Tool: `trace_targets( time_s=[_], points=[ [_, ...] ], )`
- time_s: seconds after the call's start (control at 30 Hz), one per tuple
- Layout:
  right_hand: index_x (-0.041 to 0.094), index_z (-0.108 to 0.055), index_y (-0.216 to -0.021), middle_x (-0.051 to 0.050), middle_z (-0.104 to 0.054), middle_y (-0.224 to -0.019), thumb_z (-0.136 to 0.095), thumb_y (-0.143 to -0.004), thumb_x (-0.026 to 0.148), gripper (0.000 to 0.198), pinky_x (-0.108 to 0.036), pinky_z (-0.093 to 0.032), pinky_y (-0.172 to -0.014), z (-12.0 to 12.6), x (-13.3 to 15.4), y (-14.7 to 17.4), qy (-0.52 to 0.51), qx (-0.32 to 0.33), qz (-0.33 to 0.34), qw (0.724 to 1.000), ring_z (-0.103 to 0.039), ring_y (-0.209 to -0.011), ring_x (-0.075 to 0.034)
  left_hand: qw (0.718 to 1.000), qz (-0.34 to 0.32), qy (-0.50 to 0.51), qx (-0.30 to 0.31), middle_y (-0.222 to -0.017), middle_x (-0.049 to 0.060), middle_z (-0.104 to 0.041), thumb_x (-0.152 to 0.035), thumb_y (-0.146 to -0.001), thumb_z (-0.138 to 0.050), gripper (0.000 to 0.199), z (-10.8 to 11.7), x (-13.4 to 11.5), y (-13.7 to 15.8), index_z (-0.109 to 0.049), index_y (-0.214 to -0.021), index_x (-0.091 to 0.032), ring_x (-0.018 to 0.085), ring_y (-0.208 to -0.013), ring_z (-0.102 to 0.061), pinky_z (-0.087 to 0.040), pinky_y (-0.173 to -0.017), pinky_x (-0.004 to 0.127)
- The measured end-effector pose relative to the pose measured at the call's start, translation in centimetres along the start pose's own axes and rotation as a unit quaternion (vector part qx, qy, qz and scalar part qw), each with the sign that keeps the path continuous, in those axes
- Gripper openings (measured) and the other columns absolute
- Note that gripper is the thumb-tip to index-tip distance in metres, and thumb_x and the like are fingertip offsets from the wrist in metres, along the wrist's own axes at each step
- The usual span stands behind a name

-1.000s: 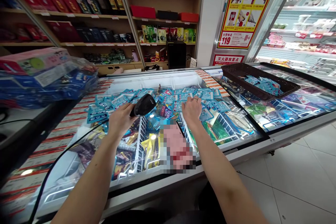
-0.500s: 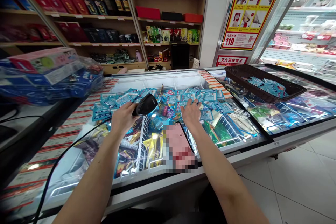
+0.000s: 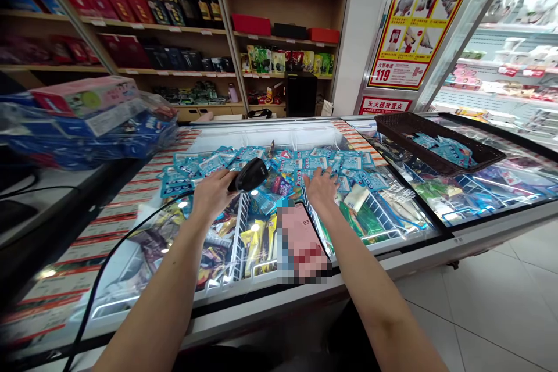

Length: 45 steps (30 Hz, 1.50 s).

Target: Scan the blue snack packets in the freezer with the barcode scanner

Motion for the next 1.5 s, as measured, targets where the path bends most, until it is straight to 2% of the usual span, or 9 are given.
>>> trace_targets(
  time_s=[0.13,0.33,0.4,0.5,0.6,0.77,1.07,1.23,1.5],
  points=[
    [0.006,-0.043,-0.130,-0.029,-0.030,-0.141,-0.032,-0.090,0.057,0.066,-0.055,-0.033,-0.096,-0.1,0.2,-0.3,-0.002,-0.046,0.009,0.999,-0.027,-0.132,-0.042,1.000,-0.011,0.003,0.006,-0.096,0.008,-0.062,-0.033,-0.078,-0.059,0.034,0.3,0.1,0.2,-0.057,-0.110,-0.021,0.026,-0.093,-0.058,-0.041,-0.073,0.034],
    [0.007,-0.057,-0.117,-0.025,-0.052,-0.122,-0.035,-0.091,0.051,0.055,-0.051,-0.036,-0.093,1.5,1.4,-1.1,0.010,-0.086,0.070,0.994,-0.041,-0.119,-0.038,1.000,0.007,0.001,0.007,-0.097,0.008,-0.062,-0.034,-0.080,-0.057,0.032,0.3,0.8,0.2,-0.057,-0.110,-0.022,0.026,-0.094,-0.058,-0.041,-0.072,0.033],
    [0.013,-0.061,-0.113,-0.019,-0.059,-0.115,-0.041,-0.091,0.044,0.044,-0.045,-0.038,-0.094,1.3,2.8,-2.2,-0.026,-0.052,0.120,0.991,-0.047,-0.115,-0.032,1.000,0.015,0.001,0.000,-0.098,0.007,-0.062,-0.034,-0.079,-0.058,0.033,0.4,1.1,0.3,-0.057,-0.110,-0.022,0.025,-0.094,-0.058,-0.042,-0.073,0.033],
    [0.019,-0.065,-0.106,-0.008,-0.067,-0.102,-0.046,-0.090,0.032,0.028,-0.032,-0.043,-0.090,-0.3,5.9,-4.2,-0.172,0.068,0.194,0.963,-0.059,-0.098,-0.020,0.999,0.033,-0.004,-0.010,-0.098,0.006,-0.062,-0.033,-0.078,-0.060,0.034,0.5,1.8,0.5,-0.056,-0.110,-0.022,0.025,-0.093,-0.058,-0.042,-0.072,0.033],
    [0.019,-0.067,-0.094,-0.005,-0.069,-0.097,-0.053,-0.086,0.028,0.018,-0.023,-0.049,-0.070,-2.6,8.7,-6.0,-0.352,0.186,0.104,0.912,-0.064,-0.080,-0.014,0.999,0.050,-0.012,-0.010,-0.098,0.006,-0.062,-0.033,-0.078,-0.059,0.034,0.5,2.4,0.7,-0.056,-0.111,-0.022,0.025,-0.093,-0.058,-0.042,-0.072,0.033],
    [0.015,-0.064,-0.083,-0.004,-0.069,-0.080,-0.051,-0.088,0.033,0.022,-0.019,-0.039,-0.041,-6.0,12.7,-7.5,-0.392,0.226,0.048,0.891,-0.057,-0.048,-0.009,0.998,0.054,-0.020,0.003,-0.098,0.007,-0.062,-0.033,-0.078,-0.059,0.035,0.1,2.7,0.7,-0.057,-0.111,-0.022,0.025,-0.094,-0.058,-0.042,-0.071,0.033],
    [0.015,-0.062,-0.065,0.003,-0.054,-0.050,-0.067,-0.072,0.040,0.027,-0.021,-0.036,-0.042,-8.6,15.3,-9.8,-0.405,0.188,0.009,0.895,-0.045,-0.040,-0.007,0.998,0.054,-0.015,0.016,-0.101,0.009,-0.062,-0.035,-0.080,-0.056,0.036,0.1,2.7,0.6,-0.056,-0.113,-0.022,0.025,-0.095,-0.058,-0.043,-0.072,0.033],
    [0.017,-0.063,-0.080,0.004,-0.057,-0.060,-0.063,-0.074,0.031,0.015,-0.019,-0.042,-0.046,-7.3,13.9,-9.3,-0.440,0.143,0.023,0.886,-0.055,-0.049,-0.009,0.998,0.054,-0.010,0.022,-0.101,0.009,-0.062,-0.034,-0.079,-0.056,0.036,0.2,2.2,0.4,-0.056,-0.113,-0.022,0.025,-0.097,-0.058,-0.043,-0.074,0.033],
    [0.016,-0.055,-0.106,-0.006,-0.066,-0.090,-0.049,-0.084,0.036,0.031,-0.028,-0.053,-0.056,-3.0,4.2,-6.5,-0.475,0.034,0.079,0.876,-0.063,-0.060,-0.014,1.000,-0.003,0.019,0.013,-0.099,0.008,-0.063,-0.034,-0.081,-0.054,0.034,0.4,-0.9,-0.4,-0.056,-0.113,-0.022,0.025,-0.096,-0.058,-0.042,-0.072,0.033]
  ],
)
Point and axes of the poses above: each hand's wrist, its own y-axis away from the middle knuckle, its own z-axis out of the back of the hand, x = y × z, the point moved 4 cm from there along -y, towards the middle knuckle
